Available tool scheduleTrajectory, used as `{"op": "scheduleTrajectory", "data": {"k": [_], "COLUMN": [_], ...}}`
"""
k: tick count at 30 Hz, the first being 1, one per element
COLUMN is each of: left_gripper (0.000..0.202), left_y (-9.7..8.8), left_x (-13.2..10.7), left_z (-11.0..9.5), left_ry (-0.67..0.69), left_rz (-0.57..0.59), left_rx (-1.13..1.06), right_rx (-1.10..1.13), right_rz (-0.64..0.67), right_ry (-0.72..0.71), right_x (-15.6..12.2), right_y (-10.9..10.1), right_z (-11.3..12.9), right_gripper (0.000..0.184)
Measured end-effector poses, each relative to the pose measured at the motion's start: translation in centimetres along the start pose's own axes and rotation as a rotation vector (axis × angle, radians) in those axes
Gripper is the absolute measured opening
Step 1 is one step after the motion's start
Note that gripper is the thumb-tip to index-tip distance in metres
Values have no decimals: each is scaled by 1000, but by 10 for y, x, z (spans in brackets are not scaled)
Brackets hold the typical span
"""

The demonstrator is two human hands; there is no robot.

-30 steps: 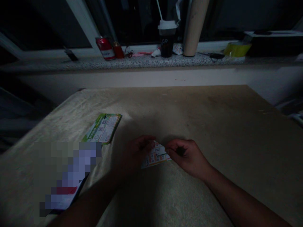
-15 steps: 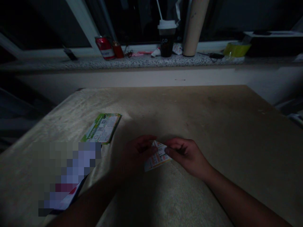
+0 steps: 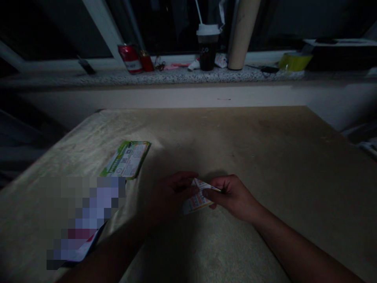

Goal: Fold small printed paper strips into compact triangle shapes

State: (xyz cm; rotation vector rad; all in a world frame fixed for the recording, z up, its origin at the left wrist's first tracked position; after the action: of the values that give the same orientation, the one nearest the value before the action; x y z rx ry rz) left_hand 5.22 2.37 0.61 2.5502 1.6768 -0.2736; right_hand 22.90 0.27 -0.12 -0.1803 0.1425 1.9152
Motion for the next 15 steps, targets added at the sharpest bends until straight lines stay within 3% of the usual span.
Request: {"op": "scheduleTrajectory", "data": {"k": [15], "left_gripper": [34], "left_y": [0], "left_x": [1], "left_z": [2], "left_ry": [9], "left_rz": [14], "left_rx": [-3], "right_rx": [-26], "right_rz": [-25], "right_ry": [-14], "right_x": [0], "right_y": [1], "right_z": [0], "right_gripper": [36]}}
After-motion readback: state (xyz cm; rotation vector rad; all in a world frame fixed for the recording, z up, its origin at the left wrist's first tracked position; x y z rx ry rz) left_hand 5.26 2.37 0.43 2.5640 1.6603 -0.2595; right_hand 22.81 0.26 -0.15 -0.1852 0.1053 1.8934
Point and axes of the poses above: each hand's wrist, its own x-axis towards the middle knuckle, its own y-axis out of the palm, z = x × y, the point moved 5 cm from there along x, towards the middle knuckle, and after that the axes turned 3 degrees about x, right-handed, at the moved point
